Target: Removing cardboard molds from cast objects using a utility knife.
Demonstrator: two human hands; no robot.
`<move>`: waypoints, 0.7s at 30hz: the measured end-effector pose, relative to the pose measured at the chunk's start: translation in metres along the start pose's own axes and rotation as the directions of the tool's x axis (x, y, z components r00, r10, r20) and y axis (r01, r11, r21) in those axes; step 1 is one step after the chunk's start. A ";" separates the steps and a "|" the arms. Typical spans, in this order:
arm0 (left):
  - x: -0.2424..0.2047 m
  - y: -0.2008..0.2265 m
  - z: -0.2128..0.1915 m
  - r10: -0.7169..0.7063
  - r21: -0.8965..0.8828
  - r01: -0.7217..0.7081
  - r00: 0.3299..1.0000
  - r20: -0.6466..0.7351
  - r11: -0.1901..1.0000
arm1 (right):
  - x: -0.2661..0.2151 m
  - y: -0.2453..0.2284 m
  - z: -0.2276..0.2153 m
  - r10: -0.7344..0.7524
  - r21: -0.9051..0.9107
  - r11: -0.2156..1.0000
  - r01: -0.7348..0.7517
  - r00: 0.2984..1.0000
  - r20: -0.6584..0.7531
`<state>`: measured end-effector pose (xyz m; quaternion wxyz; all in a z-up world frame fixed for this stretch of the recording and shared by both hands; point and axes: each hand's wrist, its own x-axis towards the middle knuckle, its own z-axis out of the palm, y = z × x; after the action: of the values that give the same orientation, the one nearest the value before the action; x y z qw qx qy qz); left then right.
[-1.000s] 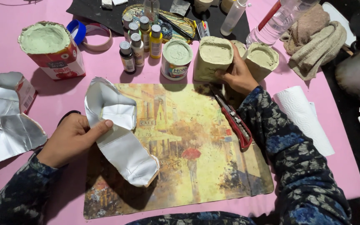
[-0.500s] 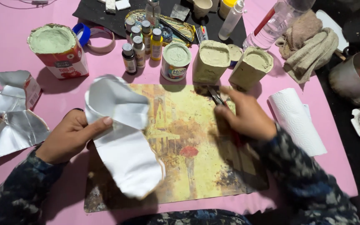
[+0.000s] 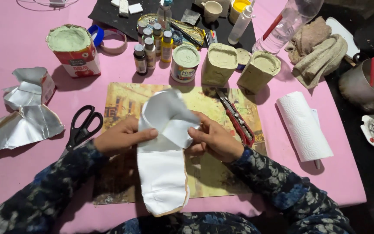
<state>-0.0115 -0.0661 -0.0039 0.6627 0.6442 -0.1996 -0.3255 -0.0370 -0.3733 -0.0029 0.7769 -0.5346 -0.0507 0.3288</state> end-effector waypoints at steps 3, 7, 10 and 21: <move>-0.033 -0.016 -0.052 -0.004 0.278 0.046 0.989 -0.150 0.960 | -0.013 -0.027 0.021 0.010 -0.238 0.971 -0.022 0.999 -0.052; -0.122 -0.029 -0.154 0.113 0.489 0.168 0.862 -0.493 0.856 | -0.031 -0.034 -0.005 -0.010 -0.462 0.886 0.037 0.998 0.060; -0.175 -0.066 -0.235 -0.009 0.366 0.394 0.691 -0.723 0.843 | -0.041 -0.038 -0.022 -0.007 -0.522 0.846 0.106 0.982 0.189; -0.202 -0.114 -0.270 -0.120 0.052 0.242 0.641 -0.758 0.969 | -0.044 -0.074 -0.024 -0.207 -0.891 0.446 -0.085 0.959 -0.195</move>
<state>0.0102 0.2733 -0.1096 0.5999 0.7849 0.1328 -0.0803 -0.0273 -0.4332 0.0635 0.3902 -0.9001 -0.1267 0.1469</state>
